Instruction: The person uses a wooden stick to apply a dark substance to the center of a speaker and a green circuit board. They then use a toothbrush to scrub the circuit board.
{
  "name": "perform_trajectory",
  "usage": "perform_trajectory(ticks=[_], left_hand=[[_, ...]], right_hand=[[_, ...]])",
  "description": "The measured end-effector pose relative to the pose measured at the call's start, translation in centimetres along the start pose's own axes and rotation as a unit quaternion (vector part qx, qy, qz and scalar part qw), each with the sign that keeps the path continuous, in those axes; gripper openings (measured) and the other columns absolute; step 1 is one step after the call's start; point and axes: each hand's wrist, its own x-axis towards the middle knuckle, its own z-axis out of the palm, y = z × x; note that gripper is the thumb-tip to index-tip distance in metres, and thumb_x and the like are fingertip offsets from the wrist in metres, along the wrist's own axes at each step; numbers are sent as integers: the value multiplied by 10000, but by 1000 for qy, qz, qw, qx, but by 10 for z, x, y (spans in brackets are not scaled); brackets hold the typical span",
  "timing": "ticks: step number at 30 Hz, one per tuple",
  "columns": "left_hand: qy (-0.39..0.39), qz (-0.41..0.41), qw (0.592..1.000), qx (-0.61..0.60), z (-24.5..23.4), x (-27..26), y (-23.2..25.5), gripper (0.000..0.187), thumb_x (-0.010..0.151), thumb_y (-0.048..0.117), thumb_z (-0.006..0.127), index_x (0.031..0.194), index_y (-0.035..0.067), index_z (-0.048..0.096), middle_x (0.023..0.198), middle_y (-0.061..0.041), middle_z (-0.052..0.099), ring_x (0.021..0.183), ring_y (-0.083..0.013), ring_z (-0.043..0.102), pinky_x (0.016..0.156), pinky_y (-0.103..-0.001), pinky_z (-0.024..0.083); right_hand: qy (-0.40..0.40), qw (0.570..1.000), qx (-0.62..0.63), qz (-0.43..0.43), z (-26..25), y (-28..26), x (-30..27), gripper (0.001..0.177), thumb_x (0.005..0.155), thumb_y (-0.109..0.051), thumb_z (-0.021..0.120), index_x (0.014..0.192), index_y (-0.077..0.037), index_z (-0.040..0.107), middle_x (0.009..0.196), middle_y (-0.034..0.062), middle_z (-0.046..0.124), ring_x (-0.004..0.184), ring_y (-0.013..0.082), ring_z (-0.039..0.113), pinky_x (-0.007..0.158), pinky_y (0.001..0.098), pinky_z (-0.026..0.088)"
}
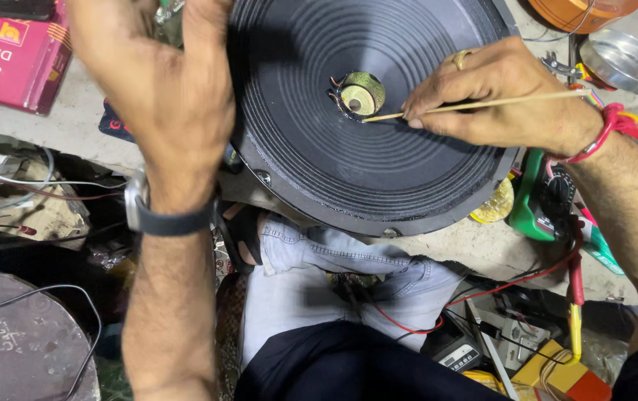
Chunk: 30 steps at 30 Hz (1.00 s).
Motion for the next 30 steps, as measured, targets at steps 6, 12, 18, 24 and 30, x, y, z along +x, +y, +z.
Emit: perform_trajectory(ticks=[6,12,18,24,30], left_hand=[[-9,-68,997,-38,28,-57,99,739,1142,31,792,1608,56,219,1575,-109,368,1262,-169,624,1114,-249,521],[-85,11,991,100,25,-47,84,754,1165,32,793,1578,74,164,1557,-96,430,1203,-131,666,1160,-322,394],[-177,50,980,77,-10,1,30,557,1125,61,714,1500,53,303,1279,-95,684,1134,-205,678,1013,-337,551],[-211,84,962,152,-17,38,-4,274,1131,184,711,1244,-36,591,1135,-172,679,1058,-337,660,965,-443,529],[-194,126,952,199,-16,37,-7,298,1116,223,674,1210,-55,628,1095,-211,673,1004,-394,642,848,-467,514]], right_hand=[[-3,1000,-3,7,-10,16,-4,152,893,-85,794,1029,-22,771,1015,93,774,990,211,748,874,328,593],[1,1000,0,-11,-10,25,0,145,882,-100,813,1014,-52,779,982,72,774,986,221,737,881,334,587],[-15,1000,-1,-26,-9,22,7,161,878,-98,806,1025,-43,773,999,80,777,951,208,747,855,330,591],[-8,1000,-9,-26,-9,22,2,148,884,-78,800,1024,-39,773,989,83,780,950,204,751,863,330,591],[-4,999,25,-33,-4,10,7,129,913,-63,775,1039,-37,767,1024,90,777,996,203,759,903,325,600]])
